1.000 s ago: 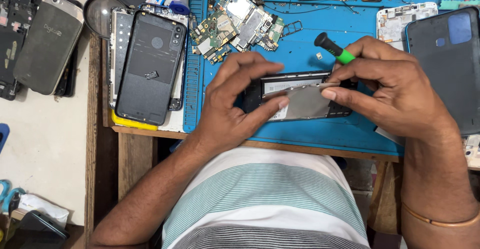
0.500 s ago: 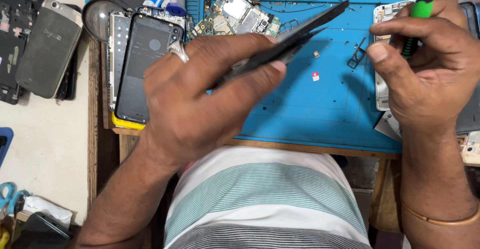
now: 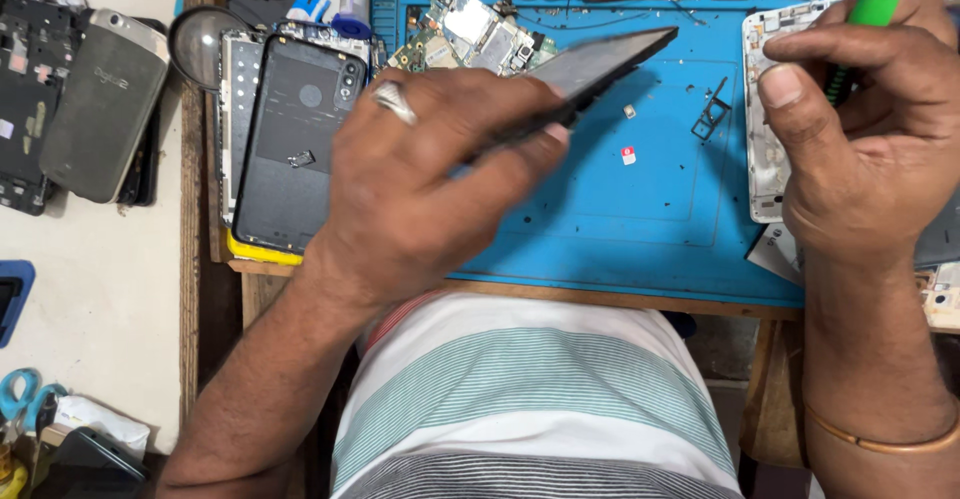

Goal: The person uses a screwdriver to remove screws from a smartphone's internal metal shield and then lifts the shield out of the phone chassis. The person then places the shield on the workbench and continues to handle the phone chassis.

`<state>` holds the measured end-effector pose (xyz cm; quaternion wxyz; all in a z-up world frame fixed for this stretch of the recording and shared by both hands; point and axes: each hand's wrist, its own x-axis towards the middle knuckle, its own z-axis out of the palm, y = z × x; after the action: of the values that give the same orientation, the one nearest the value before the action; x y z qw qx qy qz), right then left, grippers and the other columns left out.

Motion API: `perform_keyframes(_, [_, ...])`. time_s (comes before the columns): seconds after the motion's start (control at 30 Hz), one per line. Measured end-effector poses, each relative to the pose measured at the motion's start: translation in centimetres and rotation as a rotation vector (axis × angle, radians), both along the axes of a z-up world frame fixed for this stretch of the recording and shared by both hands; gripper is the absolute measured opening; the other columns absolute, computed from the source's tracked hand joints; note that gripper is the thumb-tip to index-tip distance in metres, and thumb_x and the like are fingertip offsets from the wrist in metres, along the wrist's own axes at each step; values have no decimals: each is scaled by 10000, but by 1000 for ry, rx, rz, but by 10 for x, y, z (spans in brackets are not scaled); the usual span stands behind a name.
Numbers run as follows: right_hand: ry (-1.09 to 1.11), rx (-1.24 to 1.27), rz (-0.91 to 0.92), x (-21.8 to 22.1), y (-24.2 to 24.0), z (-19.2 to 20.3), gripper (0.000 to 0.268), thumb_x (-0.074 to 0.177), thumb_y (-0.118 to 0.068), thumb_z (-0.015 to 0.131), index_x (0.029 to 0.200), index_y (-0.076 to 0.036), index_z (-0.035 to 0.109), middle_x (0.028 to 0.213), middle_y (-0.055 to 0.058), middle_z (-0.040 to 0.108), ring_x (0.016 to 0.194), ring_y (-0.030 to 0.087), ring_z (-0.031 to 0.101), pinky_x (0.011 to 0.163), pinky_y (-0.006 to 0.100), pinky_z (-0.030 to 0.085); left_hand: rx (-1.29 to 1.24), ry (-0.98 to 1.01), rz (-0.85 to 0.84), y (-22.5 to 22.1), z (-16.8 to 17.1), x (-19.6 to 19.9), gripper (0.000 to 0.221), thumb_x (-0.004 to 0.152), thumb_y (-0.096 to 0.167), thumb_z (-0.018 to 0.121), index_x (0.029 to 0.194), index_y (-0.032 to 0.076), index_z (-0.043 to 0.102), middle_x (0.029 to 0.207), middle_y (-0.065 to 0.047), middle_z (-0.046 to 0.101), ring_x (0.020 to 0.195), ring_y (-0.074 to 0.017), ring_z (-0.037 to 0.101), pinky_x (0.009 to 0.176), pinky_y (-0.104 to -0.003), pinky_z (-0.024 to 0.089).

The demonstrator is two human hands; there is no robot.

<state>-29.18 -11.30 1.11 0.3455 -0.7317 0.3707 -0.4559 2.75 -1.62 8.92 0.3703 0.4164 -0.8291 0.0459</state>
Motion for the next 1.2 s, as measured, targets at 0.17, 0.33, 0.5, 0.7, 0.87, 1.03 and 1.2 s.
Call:
perform_keyframes(0.17, [23,29,0,9,4,10,135,1105,-42,761,1189,46,701,1116,60,539,917,99,547,830,200,464,102,413,210,9,-16,8,188,946,-34,827,1064,44,704,1176,-90,700,983,-190,713,846,-277,571])
perform_keyframes(0.33, [460,-182,260,35,15,31,137,994,-62,778,1127,-48,749,1020,54,664,812,169,630,688,277,500,13,799,299,20,-34,43,217,1142,-9,821,1216,26,619,1253,-56,666,1059,-111,620,956,-218,503])
perform_keyframes(0.5, [589,100,723,80,44,31,225,863,-133,711,1078,-118,775,983,34,717,707,165,719,595,284,608,-74,983,316,33,-33,79,228,1127,2,815,1205,25,602,1100,-20,631,902,-81,557,842,-219,450])
perform_keyframes(0.7, [371,587,773,109,64,22,243,984,-105,644,1202,-61,742,970,74,731,924,187,726,797,311,601,-76,1078,302,39,-35,90,239,1090,1,839,1150,18,608,1028,-8,588,813,-82,492,779,-219,402])
perform_keyframes(0.87, [-12,801,592,112,51,10,344,997,-57,577,1334,7,604,1211,86,671,1179,217,675,971,357,598,-83,1002,325,44,-42,92,261,1134,-27,846,1131,7,587,1073,-14,592,874,-100,509,841,-228,428])
perform_keyframes(1.03, [-90,652,341,107,31,9,356,1027,-25,595,1381,13,596,1227,121,699,1178,244,685,1053,380,564,-37,1038,284,47,-47,99,273,1141,-28,846,1092,7,580,979,2,553,784,-83,473,767,-224,409])
perform_keyframes(1.2, [-401,807,323,111,28,21,348,1055,-26,577,1400,20,588,1241,134,682,1208,271,678,1132,440,558,-42,1057,295,48,-49,104,273,1144,-22,845,1098,8,577,955,-4,553,786,-83,477,772,-225,407])
